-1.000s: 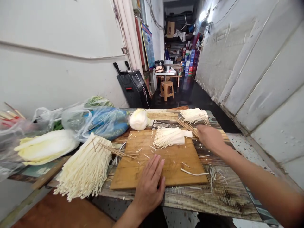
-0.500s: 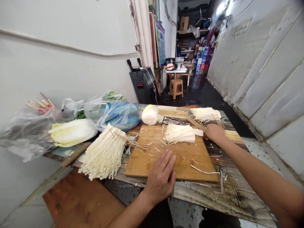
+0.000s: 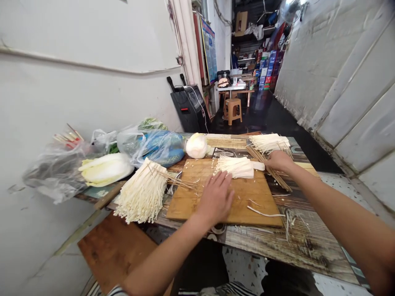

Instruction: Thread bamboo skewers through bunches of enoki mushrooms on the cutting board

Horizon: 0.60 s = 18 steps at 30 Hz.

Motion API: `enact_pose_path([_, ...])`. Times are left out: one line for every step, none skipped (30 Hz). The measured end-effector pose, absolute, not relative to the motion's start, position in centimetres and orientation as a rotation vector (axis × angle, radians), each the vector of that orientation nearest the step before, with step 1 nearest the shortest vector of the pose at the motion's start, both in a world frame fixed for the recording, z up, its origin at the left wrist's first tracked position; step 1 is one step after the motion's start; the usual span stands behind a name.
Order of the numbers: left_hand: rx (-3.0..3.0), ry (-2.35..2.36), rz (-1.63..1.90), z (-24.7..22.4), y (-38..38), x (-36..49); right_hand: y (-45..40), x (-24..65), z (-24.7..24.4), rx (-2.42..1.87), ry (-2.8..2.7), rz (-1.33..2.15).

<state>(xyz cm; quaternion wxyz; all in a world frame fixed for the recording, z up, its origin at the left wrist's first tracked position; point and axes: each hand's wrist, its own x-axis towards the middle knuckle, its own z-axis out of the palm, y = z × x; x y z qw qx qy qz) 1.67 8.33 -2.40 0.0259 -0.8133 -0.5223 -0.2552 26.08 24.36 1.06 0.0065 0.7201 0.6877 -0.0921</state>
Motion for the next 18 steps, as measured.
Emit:
enact_pose_path([-2.501, -1.662, -0.74, -1.8, 9.9, 2.3, 24.2, 26.2, 1.2, 2.242, 2.133, -0.377])
enact_pose_path([-2.502, -1.708, -0.678, -1.4, 11.6, 2.9, 24.0, 26.2, 1.3, 2.228, 2.105, -0.473])
enact_pose_path([-2.513, -1.754, -0.607, -1.0, 13.3, 3.6, 23.8, 26.3, 1.4, 2.214, 2.076, -0.565])
enact_pose_path([-2.532, -1.786, -0.543, -0.8, 14.9, 4.1, 23.7, 26.3, 1.5, 2.209, 2.057, -0.639])
enact_pose_path([-2.554, -1.81, -0.493, -0.6, 16.4, 4.7, 23.5, 26.3, 1.6, 2.211, 2.045, -0.696])
enact_pose_path([-2.577, -1.842, -0.452, -0.5, 17.6, 5.1, 23.5, 26.4, 1.6, 2.218, 2.04, -0.738])
enact_pose_path([-2.6, -1.87, -0.421, -0.5, 18.6, 5.5, 23.4, 26.4, 1.7, 2.226, 2.035, -0.773])
enact_pose_path([-2.622, -1.896, -0.397, -0.4, 19.5, 5.8, 23.4, 26.5, 1.7, 2.235, 2.027, -0.804])
enact_pose_path([-2.641, -1.917, -0.378, -0.4, 20.1, 6.0, 23.4, 26.5, 1.7, 2.243, 2.017, -0.836])
enact_pose_path([-2.662, -1.925, -0.361, -0.3, 20.6, 6.1, 23.4, 26.6, 1.6, 2.248, 2.005, -0.869])
enact_pose_path([-2.684, -1.917, -0.349, -0.2, 20.9, 6.2, 23.3, 26.6, 1.6, 2.252, 1.995, -0.904])
enact_pose_path([-2.708, -1.899, -0.342, -0.2, 21.2, 6.3, 23.2, 26.6, 1.5, 2.256, 1.988, -0.94])
enact_pose_path([-2.731, -1.885, -0.342, -0.1, 21.4, 6.3, 23.1, 26.6, 1.5, 2.259, 1.983, -0.975])
enact_pose_path([-2.754, -1.872, -0.349, 0.0, 21.6, 6.2, 22.9, 26.7, 1.4, 2.262, 1.981, -1.007])
enact_pose_path([-2.776, -1.861, -0.364, 0.1, 21.7, 6.2, 22.7, 26.7, 1.3, 2.265, 1.978, -1.032])
enact_pose_path([-2.794, -1.855, -0.384, 0.2, 21.9, 6.2, 22.5, 26.8, 1.2, 2.27, 1.977, -1.049])
enact_pose_path([-2.807, -1.855, -0.406, 0.2, 22.0, 6.1, 22.4, 26.9, 1.1, 2.277, 1.976, -1.057])
enact_pose_path([-2.818, -1.858, -0.426, 0.2, 22.2, 6.0, 22.3, 27.0, 1.0, 2.287, 1.978, -1.058])
